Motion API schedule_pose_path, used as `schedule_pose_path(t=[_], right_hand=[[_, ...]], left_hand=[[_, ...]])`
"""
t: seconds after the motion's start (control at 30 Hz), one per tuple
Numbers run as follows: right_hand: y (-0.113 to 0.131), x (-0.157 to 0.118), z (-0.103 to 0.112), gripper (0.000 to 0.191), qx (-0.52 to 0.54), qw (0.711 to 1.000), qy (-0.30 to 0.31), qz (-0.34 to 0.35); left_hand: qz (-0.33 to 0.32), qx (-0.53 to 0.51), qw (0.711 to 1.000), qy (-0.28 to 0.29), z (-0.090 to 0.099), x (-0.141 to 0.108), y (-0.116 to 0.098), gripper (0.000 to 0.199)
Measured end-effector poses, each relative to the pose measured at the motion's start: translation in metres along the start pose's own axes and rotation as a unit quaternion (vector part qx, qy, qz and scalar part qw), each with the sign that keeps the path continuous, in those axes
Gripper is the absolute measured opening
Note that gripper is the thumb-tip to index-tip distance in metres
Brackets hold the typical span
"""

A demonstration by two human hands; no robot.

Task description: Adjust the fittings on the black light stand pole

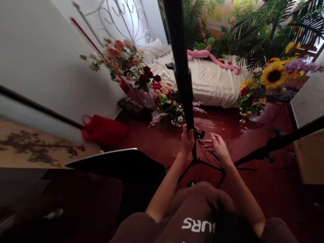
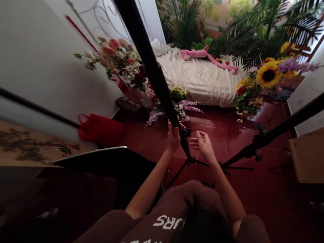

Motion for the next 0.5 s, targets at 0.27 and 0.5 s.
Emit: schedule_pose_path(t=[0.27,0.5], right_hand=[[0.014,0.018,-0.046,0.026,-0.037,0.995,0.088,-0.04],[-0.006,0.009,-0.043,0.051,-0.022,0.958,0.181,-0.223]], left_hand=[[-0.006,0.013,0.999,-0.04,0.001,0.001,0.0,0.071],[-0.021,0.0,0.998,-0.06,0.002,0.004,-0.005,0.064]])
Point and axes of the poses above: each hand's wrist, its own x-axis towards the middle knuckle, its own z-axis out of the back of the hand, y = z × x, the point moved 7 cm from there along x, towards the middle knuckle, and after that the axes turned 8 degrees about -y, right-handed, at the moved point
